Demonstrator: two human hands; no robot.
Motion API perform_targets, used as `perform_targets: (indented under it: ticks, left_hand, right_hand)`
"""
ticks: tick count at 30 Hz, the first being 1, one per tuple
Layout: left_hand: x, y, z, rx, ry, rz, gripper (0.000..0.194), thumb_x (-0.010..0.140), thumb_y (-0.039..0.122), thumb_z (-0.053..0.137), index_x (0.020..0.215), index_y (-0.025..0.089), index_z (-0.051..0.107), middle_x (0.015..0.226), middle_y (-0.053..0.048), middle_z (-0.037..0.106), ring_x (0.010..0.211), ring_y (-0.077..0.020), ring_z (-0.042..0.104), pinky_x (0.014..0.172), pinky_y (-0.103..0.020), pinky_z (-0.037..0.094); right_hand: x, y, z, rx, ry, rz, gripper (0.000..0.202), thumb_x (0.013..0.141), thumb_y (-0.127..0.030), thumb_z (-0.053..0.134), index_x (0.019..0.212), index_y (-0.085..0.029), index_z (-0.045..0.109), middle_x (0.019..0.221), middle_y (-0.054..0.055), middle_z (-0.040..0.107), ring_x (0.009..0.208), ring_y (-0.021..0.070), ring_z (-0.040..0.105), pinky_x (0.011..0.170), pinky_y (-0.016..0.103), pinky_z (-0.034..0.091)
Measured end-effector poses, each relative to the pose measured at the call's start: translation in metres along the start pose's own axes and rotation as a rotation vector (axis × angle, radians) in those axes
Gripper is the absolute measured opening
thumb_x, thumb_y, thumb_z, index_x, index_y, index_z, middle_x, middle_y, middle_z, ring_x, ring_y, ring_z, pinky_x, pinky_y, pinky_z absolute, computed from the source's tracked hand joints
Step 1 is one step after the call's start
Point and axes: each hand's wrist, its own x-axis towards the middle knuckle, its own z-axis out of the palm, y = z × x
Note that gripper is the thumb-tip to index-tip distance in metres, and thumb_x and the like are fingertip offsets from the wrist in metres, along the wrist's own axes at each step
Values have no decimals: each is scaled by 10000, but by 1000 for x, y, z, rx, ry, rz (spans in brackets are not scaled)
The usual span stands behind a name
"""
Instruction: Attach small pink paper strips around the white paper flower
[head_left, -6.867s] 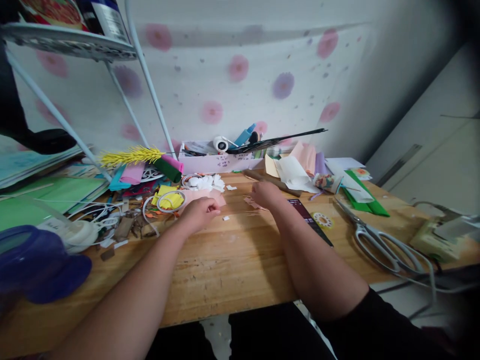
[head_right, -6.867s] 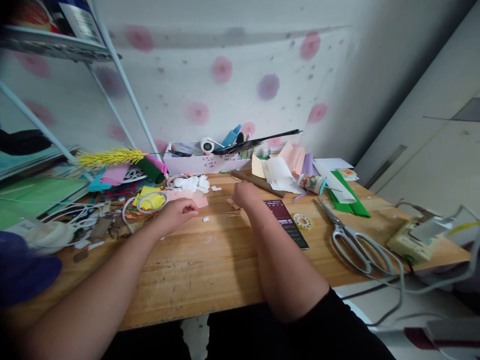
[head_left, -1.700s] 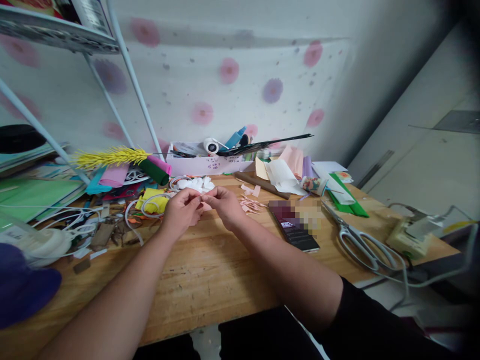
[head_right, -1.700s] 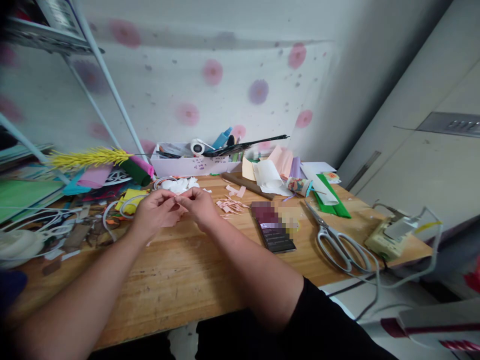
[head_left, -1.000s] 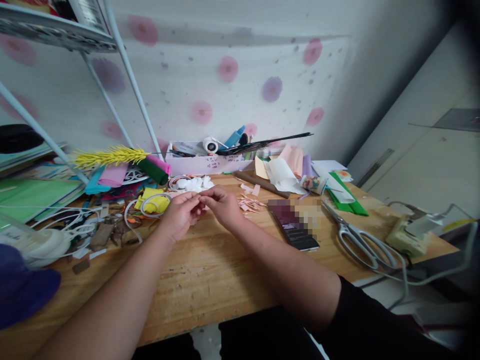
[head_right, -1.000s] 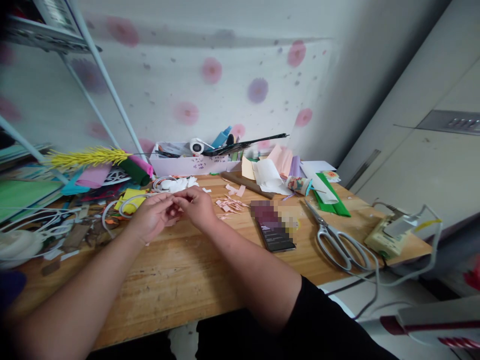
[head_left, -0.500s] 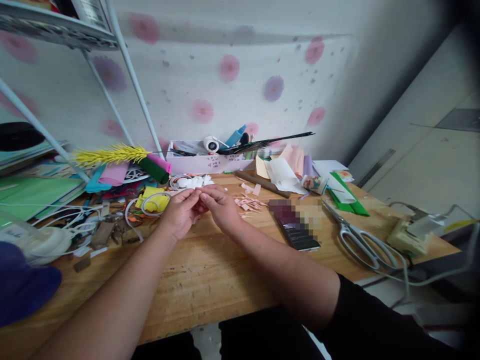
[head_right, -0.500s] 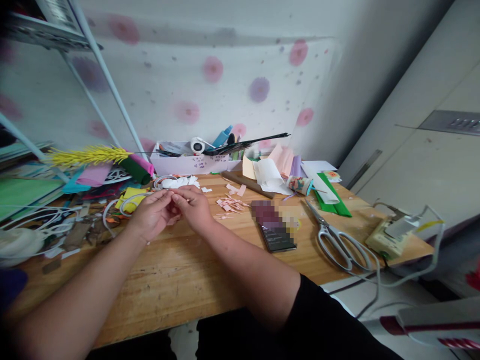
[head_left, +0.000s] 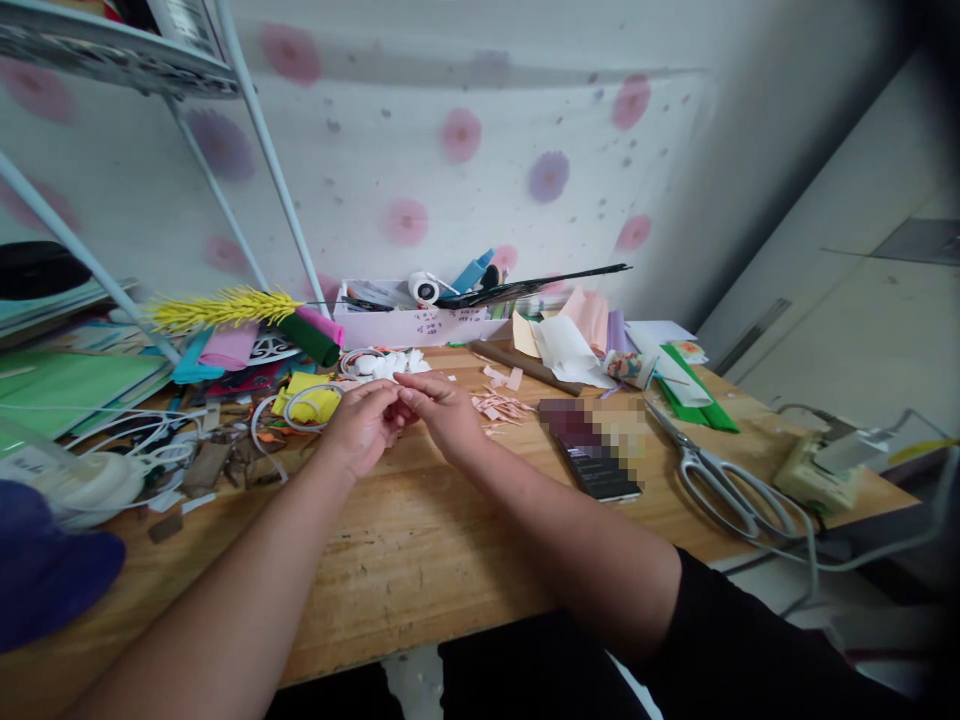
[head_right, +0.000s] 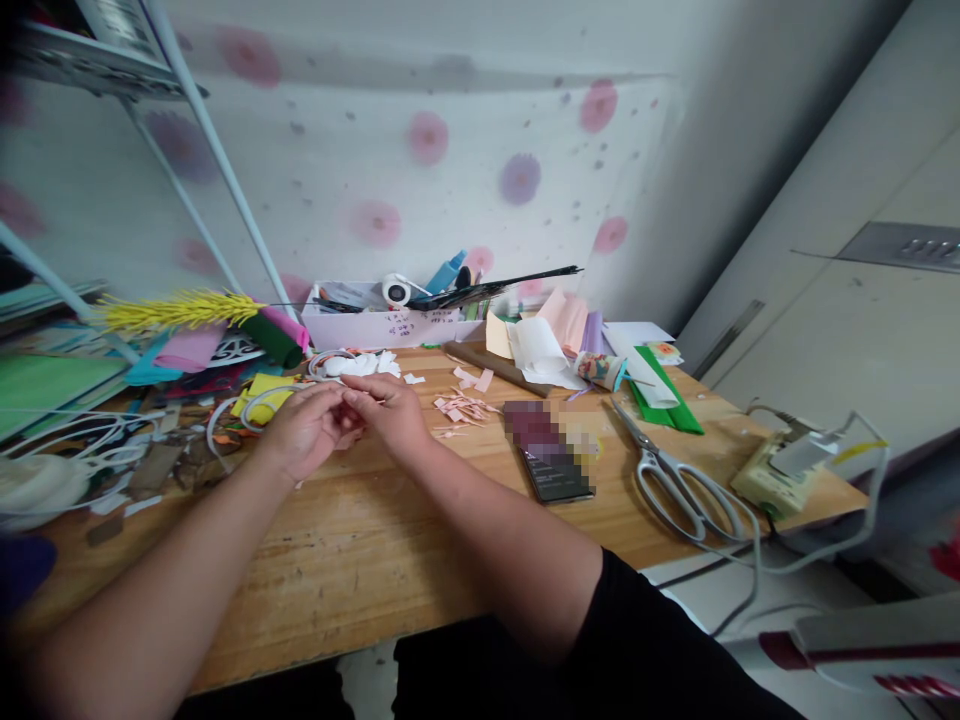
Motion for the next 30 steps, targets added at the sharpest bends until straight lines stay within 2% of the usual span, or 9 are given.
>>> perform_targets:
  ticks: [4, 8, 11, 16, 18, 21, 25, 27, 30]
  left_hand:
    - [0, -2, -3, 12, -50, -59, 41, 644, 155, 548, 628, 118, 557, 565, 4, 537, 514, -80, 484, 508, -219, 396]
    - [-1, -3, -4, 17, -69, -125, 93, 650, 191, 553, 707, 123, 583, 616, -19, 585, 547, -107, 530, 562, -262, 426]
    - [-1, -1, -3, 77, -83, -139, 176, 664, 248, 557, 767, 113, 604, 706, -64, 624, 569, -117, 547, 585, -275, 429]
    - [3, 2, -9, 177, 117, -34, 192, 619, 284, 604, 698, 110, 602, 660, -50, 614, 548, -92, 531, 583, -246, 416]
    - [6, 1, -12, 192, 192, -30, 194, 600, 294, 613, 678, 117, 595, 649, -40, 610, 536, -84, 524, 576, -241, 412]
    - [9, -1, -17, 226, 220, -24, 211, 590, 313, 614, 670, 119, 597, 634, -36, 606, 537, -84, 521, 562, -229, 406]
    - [10, -3, -18, 289, 212, -6, 224, 603, 333, 598, 668, 118, 597, 640, -41, 607, 544, -91, 518, 542, -216, 399]
    - [9, -2, -18, 313, 222, 2, 215, 608, 326, 589, 668, 119, 596, 633, -43, 606, 556, -102, 527, 536, -216, 397]
    - [8, 0, -16, 333, 224, 22, 197, 612, 310, 579, 663, 121, 597, 622, -43, 606, 570, -112, 535, 538, -217, 400]
  right_hand:
    - [1, 0, -2, -10, -34, 14, 186, 703, -289, 566, 844, -201, 649, 805, 21, 588, 763, 120, 544, 707, 268, 442]
    - [6, -4, -8, -314, -12, -54, 125, 710, -262, 542, 739, -178, 630, 739, 14, 582, 759, 114, 527, 718, 248, 412]
    - [14, -7, -22, -430, 75, 21, 177, 732, -313, 488, 678, -164, 568, 642, -6, 548, 629, 98, 504, 612, 226, 400]
    - [27, -4, -53, -337, 375, 135, 326, 747, -437, 415, 555, -174, 398, 476, -50, 387, 442, 70, 399, 425, 184, 314]
    - [28, -1, -58, -307, 409, 176, 361, 734, -468, 417, 528, -182, 340, 431, -62, 325, 394, 61, 341, 382, 182, 266]
    - [26, 5, -60, -304, 382, 217, 382, 701, -501, 445, 521, -180, 343, 422, -63, 332, 371, 51, 292, 359, 185, 235]
    - [27, 19, -65, -411, 275, 263, 318, 682, -467, 475, 609, -158, 500, 485, -34, 464, 408, 66, 380, 394, 190, 300]
    - [32, 27, -69, -605, 204, 305, 302, 704, -424, 457, 707, -149, 582, 541, -8, 541, 453, 89, 453, 436, 199, 338]
    - [47, 36, -72, -981, -4, 326, 272, 739, -327, 432, 826, -173, 639, 701, 23, 637, 599, 124, 550, 535, 205, 382]
